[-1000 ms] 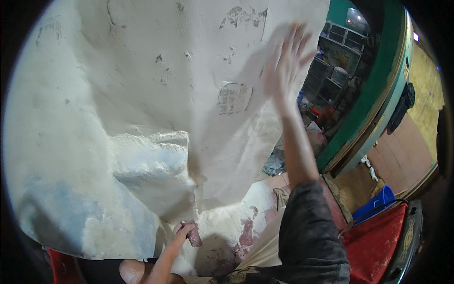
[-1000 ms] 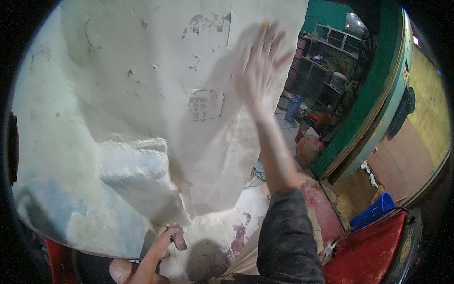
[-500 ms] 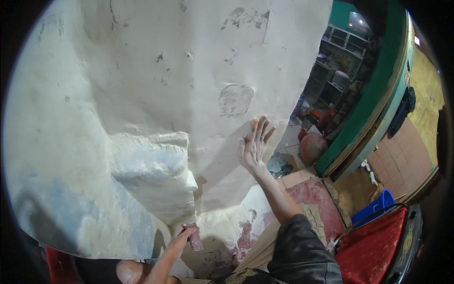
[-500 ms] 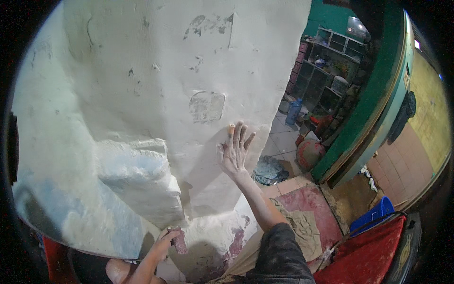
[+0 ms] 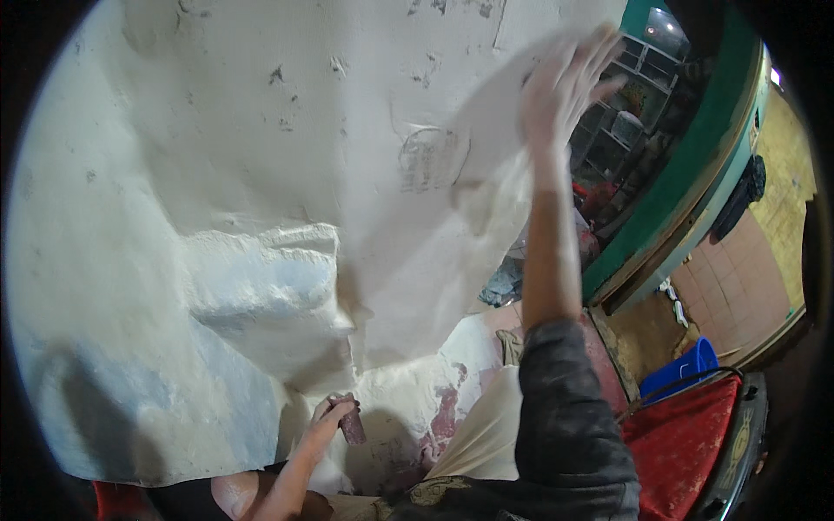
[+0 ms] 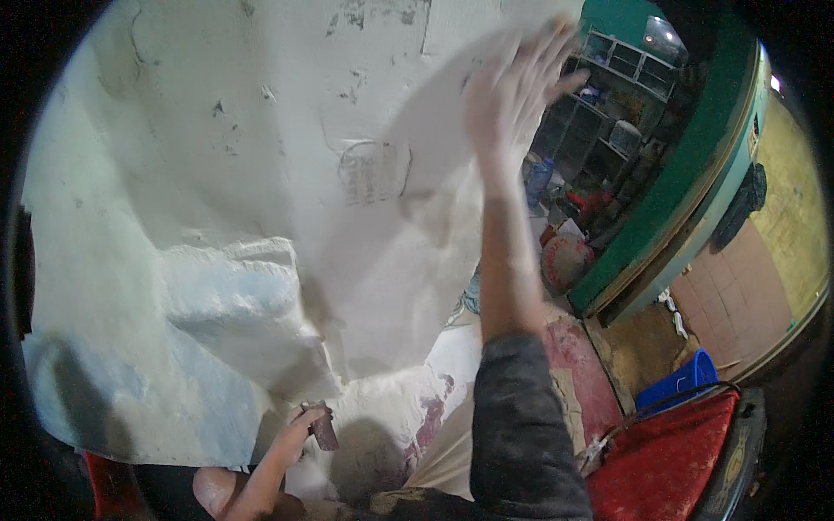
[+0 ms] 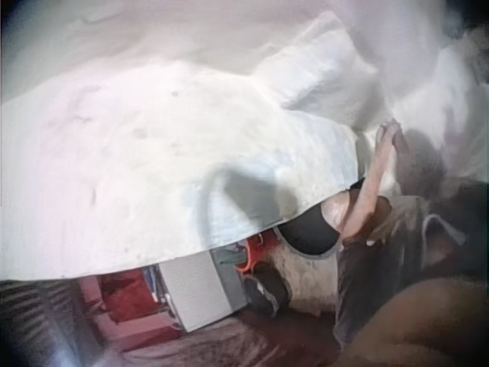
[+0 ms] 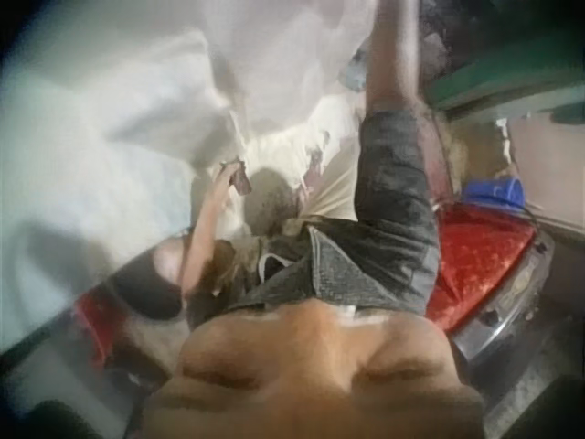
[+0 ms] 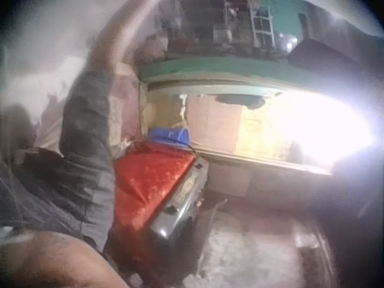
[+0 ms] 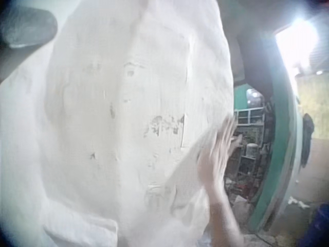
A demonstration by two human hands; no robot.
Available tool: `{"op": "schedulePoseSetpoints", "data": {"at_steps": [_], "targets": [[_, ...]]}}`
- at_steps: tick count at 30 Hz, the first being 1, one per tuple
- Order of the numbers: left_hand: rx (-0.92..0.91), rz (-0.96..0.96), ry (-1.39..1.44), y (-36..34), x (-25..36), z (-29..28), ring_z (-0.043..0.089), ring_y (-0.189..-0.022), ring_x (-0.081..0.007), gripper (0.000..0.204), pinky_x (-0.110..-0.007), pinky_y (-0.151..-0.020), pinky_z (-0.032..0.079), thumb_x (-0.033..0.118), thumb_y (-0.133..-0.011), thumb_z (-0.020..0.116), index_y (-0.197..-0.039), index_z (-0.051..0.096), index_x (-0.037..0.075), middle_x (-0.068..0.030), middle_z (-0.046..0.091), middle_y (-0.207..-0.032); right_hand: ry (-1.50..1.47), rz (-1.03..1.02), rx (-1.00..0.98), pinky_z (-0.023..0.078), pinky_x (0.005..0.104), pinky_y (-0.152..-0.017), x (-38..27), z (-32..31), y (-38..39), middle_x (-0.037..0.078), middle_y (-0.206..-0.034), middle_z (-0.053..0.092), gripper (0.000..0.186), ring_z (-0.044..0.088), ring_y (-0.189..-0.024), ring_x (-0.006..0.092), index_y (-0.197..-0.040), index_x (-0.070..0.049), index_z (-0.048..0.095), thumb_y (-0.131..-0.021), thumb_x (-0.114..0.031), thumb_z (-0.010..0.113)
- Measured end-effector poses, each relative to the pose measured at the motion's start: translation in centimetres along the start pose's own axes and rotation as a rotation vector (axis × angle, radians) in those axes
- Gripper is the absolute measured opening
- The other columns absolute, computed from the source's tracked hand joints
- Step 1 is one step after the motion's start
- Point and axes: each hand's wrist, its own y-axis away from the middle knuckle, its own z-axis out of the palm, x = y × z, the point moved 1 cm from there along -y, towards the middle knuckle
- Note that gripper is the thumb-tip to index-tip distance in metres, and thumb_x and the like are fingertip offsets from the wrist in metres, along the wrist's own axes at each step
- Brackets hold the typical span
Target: The person is sanding and smoothing the surface of a large white curved structure using a sanding block and their hands.
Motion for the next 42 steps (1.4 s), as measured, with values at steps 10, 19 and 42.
{"op": "schedulePoseSetpoints", "data": {"at_steps": [10, 19, 42], "targets": [[-0.025, 0.022, -0.008, -1.0, -0.2, -0.3, 0.056, -0.096, -0.0174, 0.029, -0.031, -0.088, 0.041, 0.019, -0.083, 0.058, -0.107, 0.055, 0.001, -0.0079, 0.060, -0.101, -0.076, 0.047, -0.437, -0.009, 0.0537, -0.108, -3.5, -3.5, 19.2, 0.027, -0.149, -0.006, 0.068, -0.009, -0.139, 0.0381, -0.141, 0.007, -0.003, -0.093, -0.026, 0.032], [-0.069, 0.034, 0.005, -1.0, 1.2, -0.1, 0.054, -0.096, -0.0150, 0.028, -0.028, -0.089, 0.039, 0.018, -0.083, 0.060, -0.104, 0.055, 0.002, -0.0069, 0.059, -0.100, -0.099, 0.117, 0.150, -0.006, 0.0553, -0.108, 2.5, -1.1, -10.0, 0.026, -0.148, 0.011, 0.065, 0.006, -0.139, 0.0381, -0.142, 0.006, 0.011, -0.096, -0.038, 0.022], [-0.014, 0.097, -0.005, 0.4, 2.5, 0.2, 0.055, -0.094, -0.0150, 0.024, -0.028, -0.088, 0.039, 0.019, -0.082, 0.059, -0.100, 0.057, 0.002, -0.0056, 0.060, -0.098, -0.063, 0.205, 0.087, -0.006, 0.0473, -0.111, 1.9, 0.0, -9.8, 0.015, -0.152, 0.005, 0.054, 0.002, -0.141, 0.0278, -0.145, -0.003, 0.010, -0.098, -0.028, 0.018]]}}
